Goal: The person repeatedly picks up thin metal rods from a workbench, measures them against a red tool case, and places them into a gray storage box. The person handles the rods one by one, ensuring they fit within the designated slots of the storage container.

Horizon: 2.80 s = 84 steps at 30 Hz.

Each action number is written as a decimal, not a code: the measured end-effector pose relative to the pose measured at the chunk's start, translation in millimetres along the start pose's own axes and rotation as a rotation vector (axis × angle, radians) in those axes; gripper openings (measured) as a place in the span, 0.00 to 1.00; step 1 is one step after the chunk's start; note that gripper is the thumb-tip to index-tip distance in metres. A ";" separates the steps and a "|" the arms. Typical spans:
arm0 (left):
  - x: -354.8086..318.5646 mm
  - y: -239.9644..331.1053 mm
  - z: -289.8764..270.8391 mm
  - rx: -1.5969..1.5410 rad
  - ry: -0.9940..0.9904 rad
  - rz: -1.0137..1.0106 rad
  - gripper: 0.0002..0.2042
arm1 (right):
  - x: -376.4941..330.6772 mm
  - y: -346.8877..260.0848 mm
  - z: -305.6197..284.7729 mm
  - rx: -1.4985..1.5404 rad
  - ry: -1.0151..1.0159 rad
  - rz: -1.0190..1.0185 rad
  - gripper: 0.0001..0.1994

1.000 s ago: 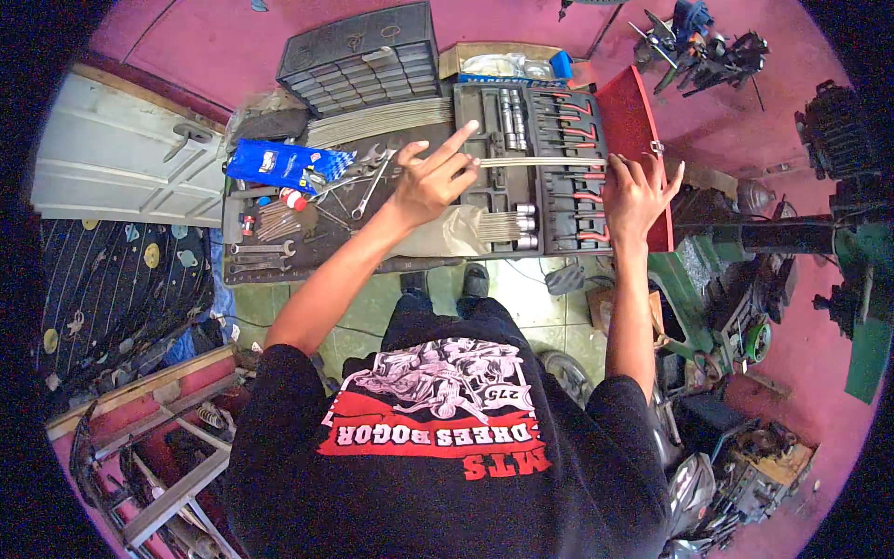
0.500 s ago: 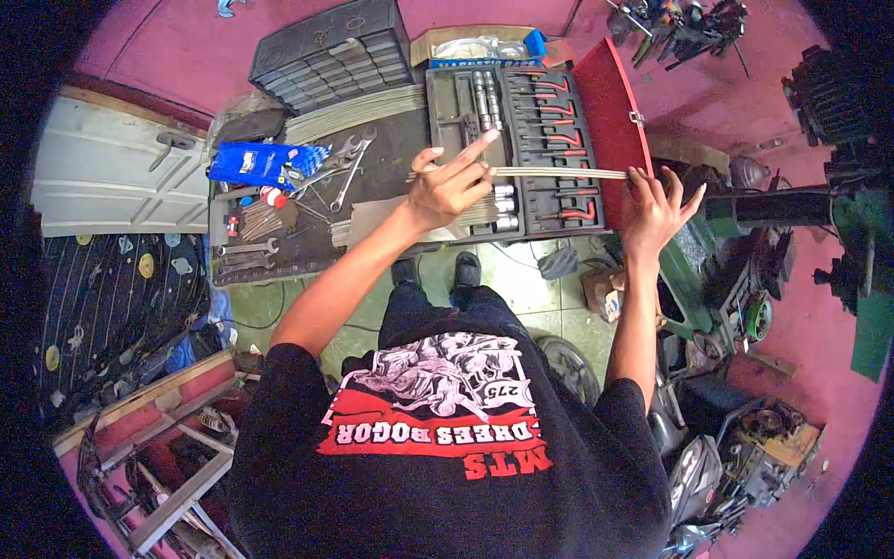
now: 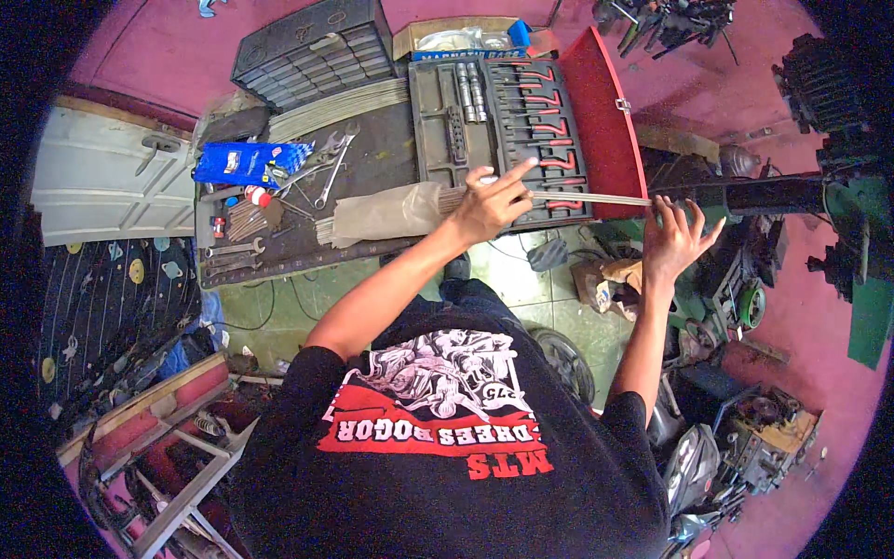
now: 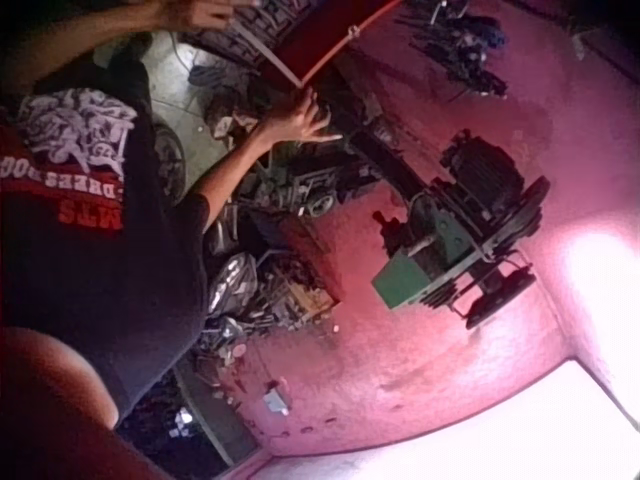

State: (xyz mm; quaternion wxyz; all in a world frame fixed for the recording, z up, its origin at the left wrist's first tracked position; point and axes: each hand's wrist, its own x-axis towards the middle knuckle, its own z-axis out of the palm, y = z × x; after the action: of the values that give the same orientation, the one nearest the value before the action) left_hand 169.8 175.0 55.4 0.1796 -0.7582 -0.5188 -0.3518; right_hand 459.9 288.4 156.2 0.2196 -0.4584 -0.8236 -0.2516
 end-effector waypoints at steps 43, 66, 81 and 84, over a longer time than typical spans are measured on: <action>-60.6 -35.1 -29.0 0.037 -0.147 -0.229 0.06 | 18.5 -66.3 30.3 0.255 -0.064 -0.252 0.07; -73.8 -55.1 -42.6 0.012 -0.206 -0.263 0.05 | 16.1 -97.2 53.9 0.366 -0.059 -0.262 0.07; -79.8 -58.9 -31.5 0.095 -0.194 -0.233 0.13 | 4.2 -123.2 80.7 0.502 -0.089 -0.266 0.09; -80.3 -58.0 -28.6 0.092 -0.219 -0.214 0.13 | 4.0 -129.5 78.8 0.528 -0.113 -0.271 0.08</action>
State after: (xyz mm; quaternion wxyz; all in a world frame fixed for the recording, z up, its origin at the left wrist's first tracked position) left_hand 89.8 126.8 11.8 0.1182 -0.7235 -0.6286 -0.2597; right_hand 335.6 280.8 69.7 0.2495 -0.2845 -0.9252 -0.0299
